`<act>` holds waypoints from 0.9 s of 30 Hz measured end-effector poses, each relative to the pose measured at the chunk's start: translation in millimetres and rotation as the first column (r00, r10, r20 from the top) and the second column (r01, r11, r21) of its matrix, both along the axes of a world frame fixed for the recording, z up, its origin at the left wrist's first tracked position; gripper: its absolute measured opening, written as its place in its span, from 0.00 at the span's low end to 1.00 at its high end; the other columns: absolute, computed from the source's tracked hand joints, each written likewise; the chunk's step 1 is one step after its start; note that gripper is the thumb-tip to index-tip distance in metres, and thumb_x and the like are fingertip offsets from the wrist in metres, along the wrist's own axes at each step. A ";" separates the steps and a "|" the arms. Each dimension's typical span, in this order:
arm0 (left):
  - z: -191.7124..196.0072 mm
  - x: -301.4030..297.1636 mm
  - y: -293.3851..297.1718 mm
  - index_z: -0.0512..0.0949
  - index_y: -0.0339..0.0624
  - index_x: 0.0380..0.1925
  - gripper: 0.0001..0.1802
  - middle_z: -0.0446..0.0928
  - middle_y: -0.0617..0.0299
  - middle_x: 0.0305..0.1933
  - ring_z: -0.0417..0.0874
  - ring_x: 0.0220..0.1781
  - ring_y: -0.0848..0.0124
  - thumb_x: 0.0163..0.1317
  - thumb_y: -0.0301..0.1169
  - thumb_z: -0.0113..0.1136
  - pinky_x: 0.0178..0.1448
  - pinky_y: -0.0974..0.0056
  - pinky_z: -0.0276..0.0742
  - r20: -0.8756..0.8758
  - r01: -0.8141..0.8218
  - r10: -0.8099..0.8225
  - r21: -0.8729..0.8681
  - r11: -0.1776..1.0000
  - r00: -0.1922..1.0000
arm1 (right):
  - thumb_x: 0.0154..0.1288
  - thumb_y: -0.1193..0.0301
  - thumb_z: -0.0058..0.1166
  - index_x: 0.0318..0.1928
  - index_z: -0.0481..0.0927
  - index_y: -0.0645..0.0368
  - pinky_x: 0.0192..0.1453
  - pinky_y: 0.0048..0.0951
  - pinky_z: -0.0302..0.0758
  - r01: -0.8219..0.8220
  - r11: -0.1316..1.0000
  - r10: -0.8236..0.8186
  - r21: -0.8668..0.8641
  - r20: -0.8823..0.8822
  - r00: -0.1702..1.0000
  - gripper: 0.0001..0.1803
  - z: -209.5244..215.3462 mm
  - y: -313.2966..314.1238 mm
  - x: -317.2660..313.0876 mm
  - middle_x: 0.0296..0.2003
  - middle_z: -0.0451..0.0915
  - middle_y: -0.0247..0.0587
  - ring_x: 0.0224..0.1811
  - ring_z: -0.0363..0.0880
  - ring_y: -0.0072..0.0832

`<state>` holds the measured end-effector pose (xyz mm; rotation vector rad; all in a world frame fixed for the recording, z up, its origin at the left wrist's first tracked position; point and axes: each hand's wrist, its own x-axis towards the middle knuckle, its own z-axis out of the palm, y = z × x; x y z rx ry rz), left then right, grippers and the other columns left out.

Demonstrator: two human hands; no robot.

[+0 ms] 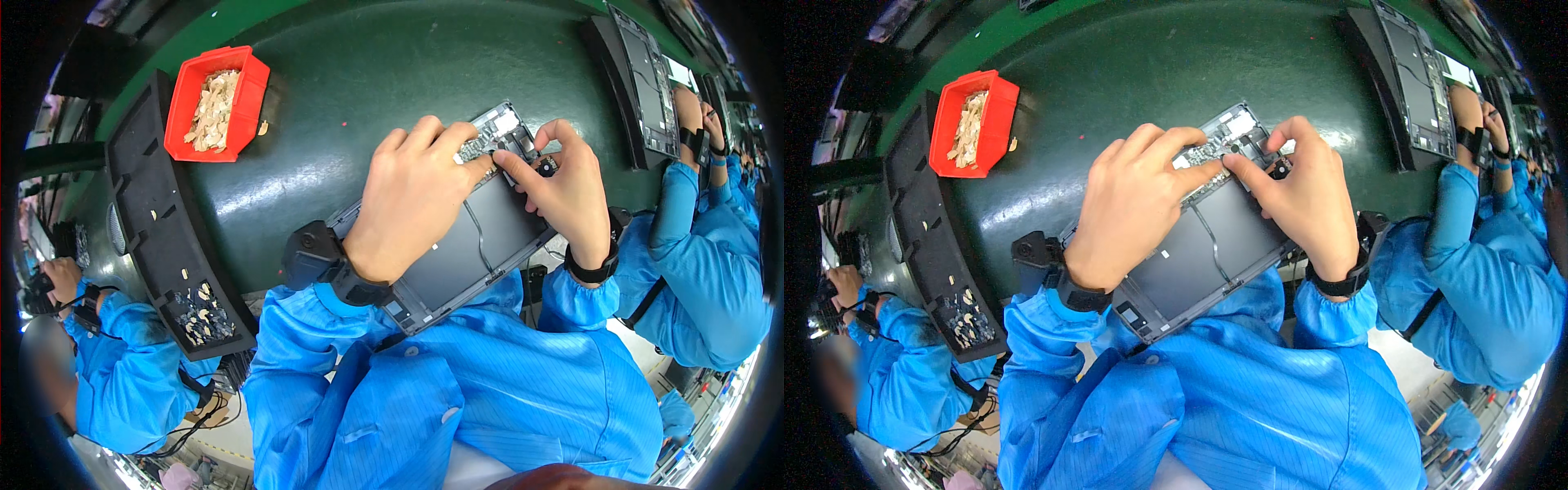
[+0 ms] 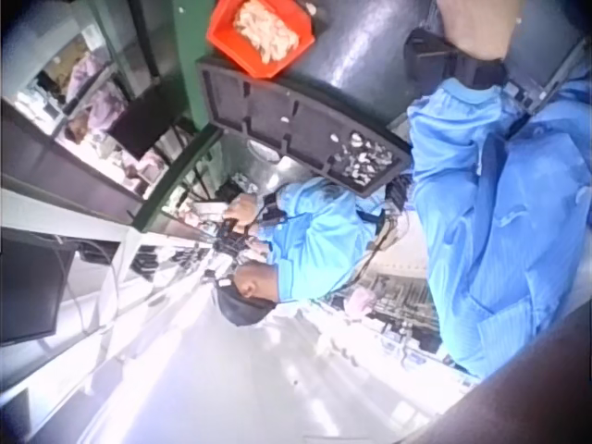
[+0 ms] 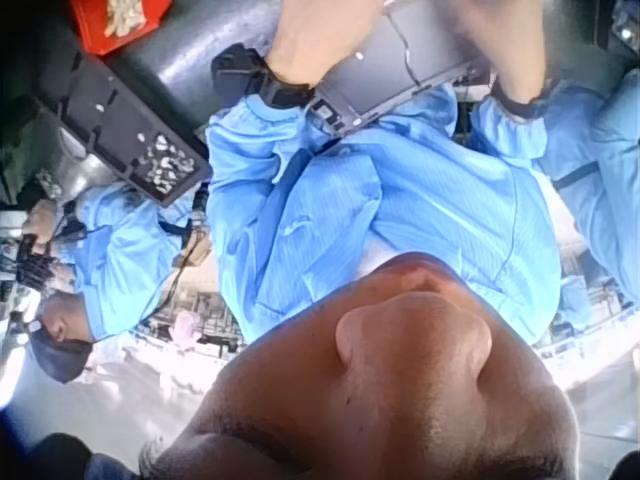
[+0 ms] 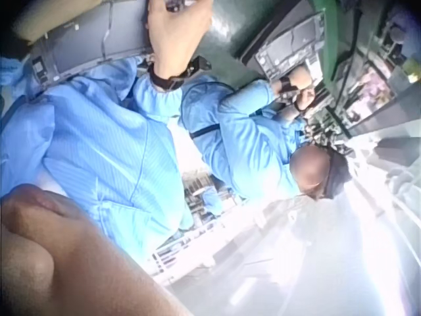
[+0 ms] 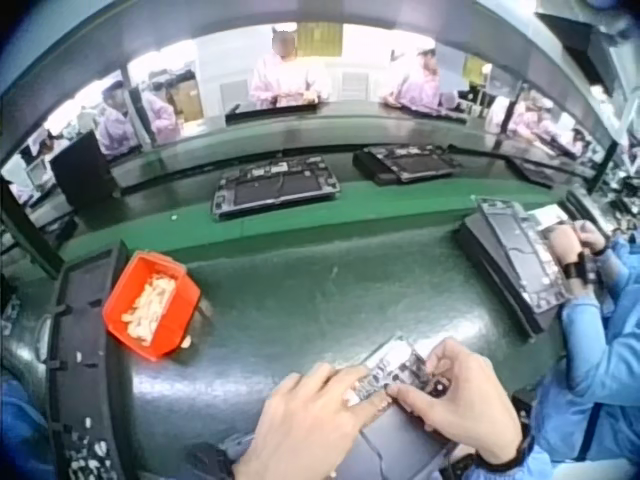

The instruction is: Assembling internal components and connecting ribbon cables inside tablet housings on a factory assembly line.

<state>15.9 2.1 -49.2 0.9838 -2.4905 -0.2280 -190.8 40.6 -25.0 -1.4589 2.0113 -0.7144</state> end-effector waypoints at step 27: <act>11.2 -29.9 6.6 0.91 0.48 0.47 0.13 0.89 0.63 0.52 0.87 0.56 0.65 0.61 0.32 0.73 0.58 0.58 0.72 -0.227 0.094 -0.075 0.074 0.993 0.971 | 0.83 0.57 0.54 0.33 0.86 0.66 0.19 0.24 0.67 -0.251 0.954 0.150 0.163 0.466 0.872 0.26 -1.5 17.2 -40.5 0.17 0.81 0.36 0.15 0.75 0.18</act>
